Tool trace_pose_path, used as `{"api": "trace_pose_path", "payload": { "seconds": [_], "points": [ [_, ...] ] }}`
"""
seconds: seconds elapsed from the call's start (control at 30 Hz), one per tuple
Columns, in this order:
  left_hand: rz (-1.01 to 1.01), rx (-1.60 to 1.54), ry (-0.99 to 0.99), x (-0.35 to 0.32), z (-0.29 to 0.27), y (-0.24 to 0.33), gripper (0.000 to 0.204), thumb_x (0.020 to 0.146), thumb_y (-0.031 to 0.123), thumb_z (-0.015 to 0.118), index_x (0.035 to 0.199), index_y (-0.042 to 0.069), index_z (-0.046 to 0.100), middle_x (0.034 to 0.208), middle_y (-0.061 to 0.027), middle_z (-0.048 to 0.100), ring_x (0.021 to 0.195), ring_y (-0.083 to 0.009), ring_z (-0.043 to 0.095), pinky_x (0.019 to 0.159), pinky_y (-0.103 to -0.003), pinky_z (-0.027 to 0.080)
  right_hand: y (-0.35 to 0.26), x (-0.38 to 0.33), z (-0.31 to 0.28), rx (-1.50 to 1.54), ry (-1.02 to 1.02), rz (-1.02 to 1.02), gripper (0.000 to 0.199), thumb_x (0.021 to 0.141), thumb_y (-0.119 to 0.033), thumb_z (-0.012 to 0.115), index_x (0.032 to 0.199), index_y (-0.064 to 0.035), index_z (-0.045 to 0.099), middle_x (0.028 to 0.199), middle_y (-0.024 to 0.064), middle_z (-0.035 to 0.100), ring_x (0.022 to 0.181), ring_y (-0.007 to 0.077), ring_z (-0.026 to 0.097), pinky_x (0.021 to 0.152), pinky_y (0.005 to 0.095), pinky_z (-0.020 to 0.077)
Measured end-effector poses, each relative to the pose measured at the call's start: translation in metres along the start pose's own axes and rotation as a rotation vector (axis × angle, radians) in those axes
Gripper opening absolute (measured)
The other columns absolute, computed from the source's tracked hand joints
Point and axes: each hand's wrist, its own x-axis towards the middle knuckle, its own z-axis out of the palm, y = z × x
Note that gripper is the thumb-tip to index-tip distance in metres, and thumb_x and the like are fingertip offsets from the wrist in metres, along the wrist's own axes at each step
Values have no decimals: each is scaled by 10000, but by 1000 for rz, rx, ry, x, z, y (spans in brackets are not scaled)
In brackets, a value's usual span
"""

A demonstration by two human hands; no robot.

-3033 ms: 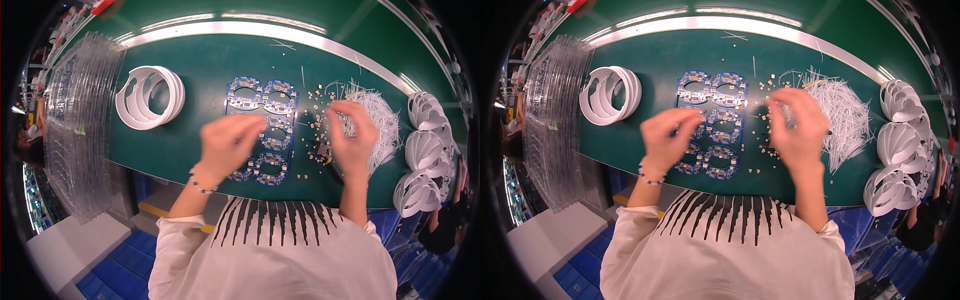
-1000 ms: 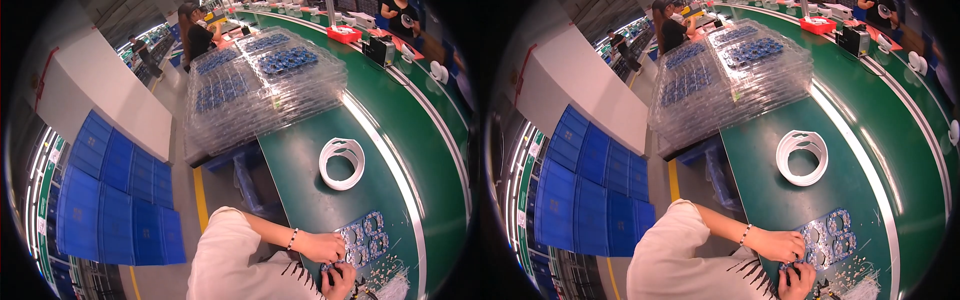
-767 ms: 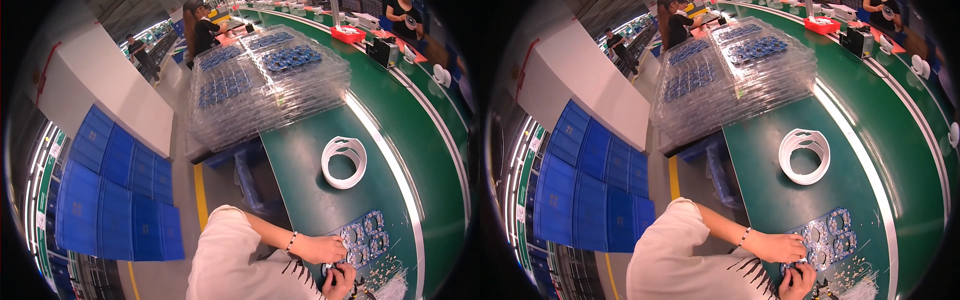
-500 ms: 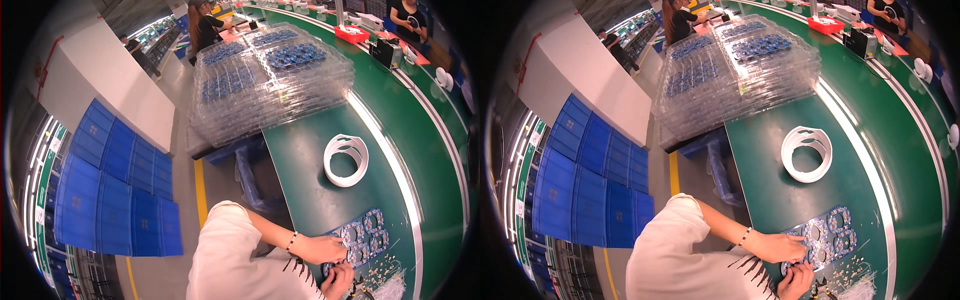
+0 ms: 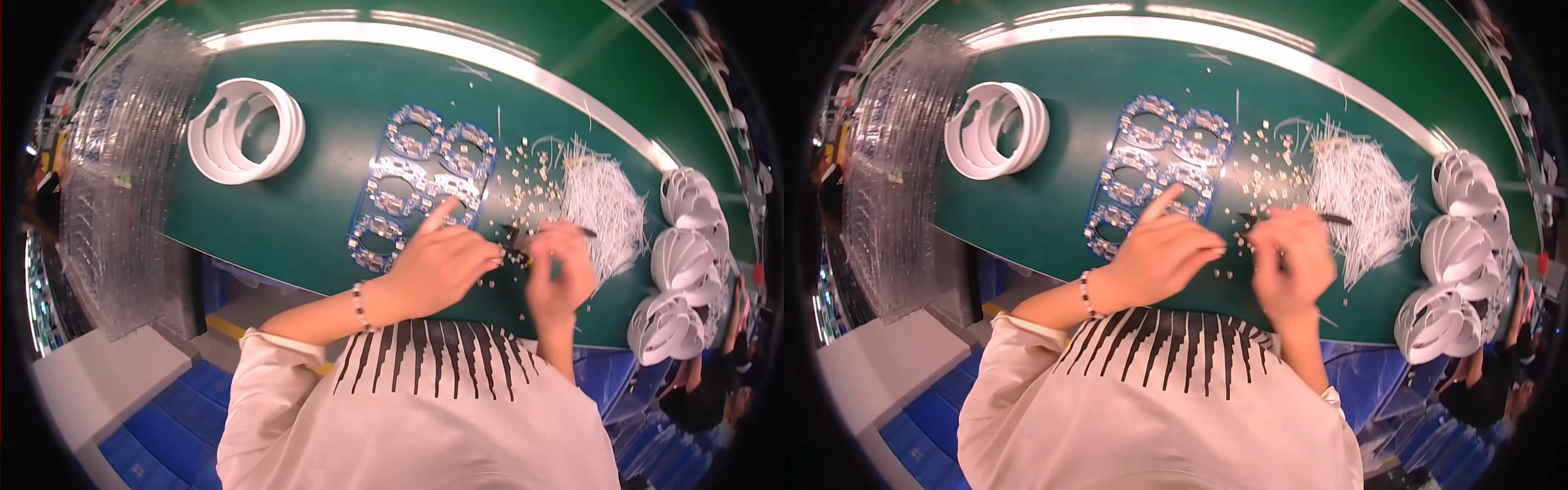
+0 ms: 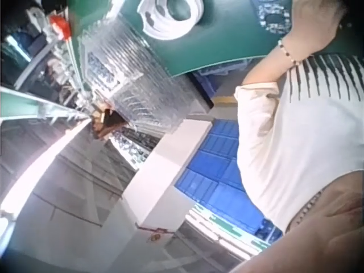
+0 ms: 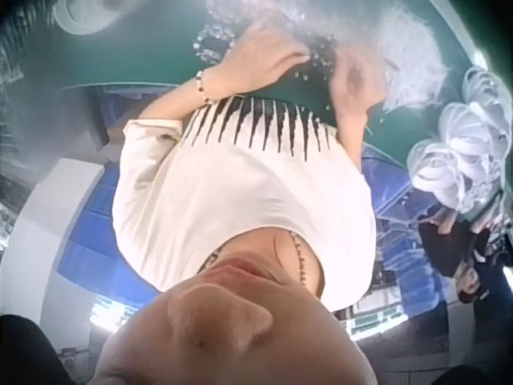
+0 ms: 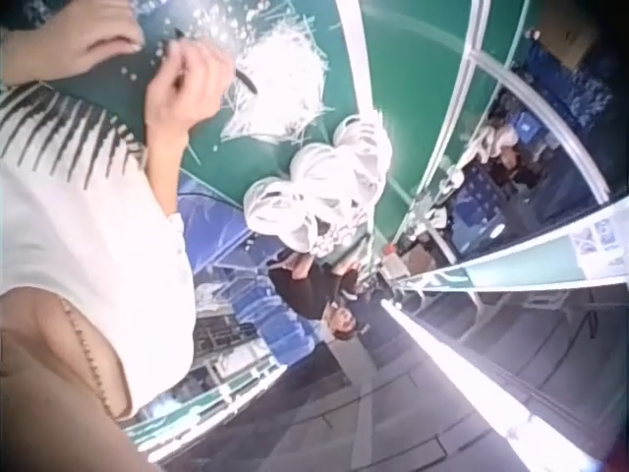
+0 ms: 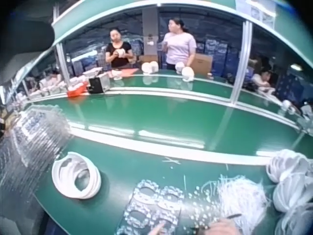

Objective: Assembling LED light components including circular PCBs and housing on an assembly line.

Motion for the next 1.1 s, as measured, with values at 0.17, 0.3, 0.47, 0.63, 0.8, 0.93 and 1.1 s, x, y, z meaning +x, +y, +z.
{"api": "trace_pose_path", "payload": {
  "seconds": [0.17, 0.3, 0.47, 0.63, 0.8, 0.93, 1.1],
  "points": [
    [43, -82, -42, -1, 23, 10, 340, 744, 37, 574, 1079, 84, 608, 842, -32, 612, 783, -177, 592, 967, -413, 375, 24, -3, -32, -310, -79, 295, 301, 700, 13, 687, 987, -15, 599, 783, 97, 598, 730, 231, 587, 708, 319, 468],
    [-140, 101, 113, -22, -23, -9, 225, 691, 22, 692, 906, 88, 697, 811, -51, 637, 753, -205, 608, 656, -313, 495, 16, -16, -18, -151, -200, 191, 389, 676, -14, 717, 1048, -27, 606, 868, 104, 605, 779, 240, 595, 697, 323, 477],
    [-365, 144, 104, -44, -71, -28, 220, 665, -65, 662, 862, 33, 668, 898, -59, 602, 755, -210, 572, 649, -304, 480, -16, -5, 27, 105, -403, -76, 266, 646, -9, 712, 900, -40, 637, 865, 69, 572, 761, 243, 560, 660, 333, 453],
    [-299, 132, -2, -37, -65, -26, 194, 641, -31, 689, 821, 34, 657, 891, -40, 583, 755, -195, 549, 675, -303, 468, -27, 7, 58, 161, -519, -130, 259, 641, -25, 710, 889, -34, 635, 870, 71, 556, 793, 238, 547, 657, 327, 453],
    [-357, 123, -11, -38, -64, -31, 152, 637, -33, 693, 764, 17, 625, 859, -46, 583, 768, -220, 551, 657, -322, 469, -33, 2, 76, 138, -564, -160, 190, 648, -95, 721, 797, -43, 615, 812, 51, 521, 776, 221, 512, 657, 339, 414],
    [-391, 121, 4, -38, -61, -29, 175, 611, -58, 696, 758, 11, 632, 846, -68, 596, 774, -229, 574, 669, -310, 474, -35, -4, 82, 95, -568, -159, 160, 656, -84, 715, 769, -47, 607, 801, 44, 520, 782, 214, 503, 636, 331, 393],
    [-367, 184, 12, -40, -59, -29, 162, 633, -72, 675, 764, -2, 610, 847, -83, 595, 777, -240, 572, 667, -310, 470, -35, -5, 81, 101, -599, -138, 149, 666, -79, 697, 773, -39, 602, 809, 49, 523, 788, 216, 503, 654, 331, 395]
  ]
}}
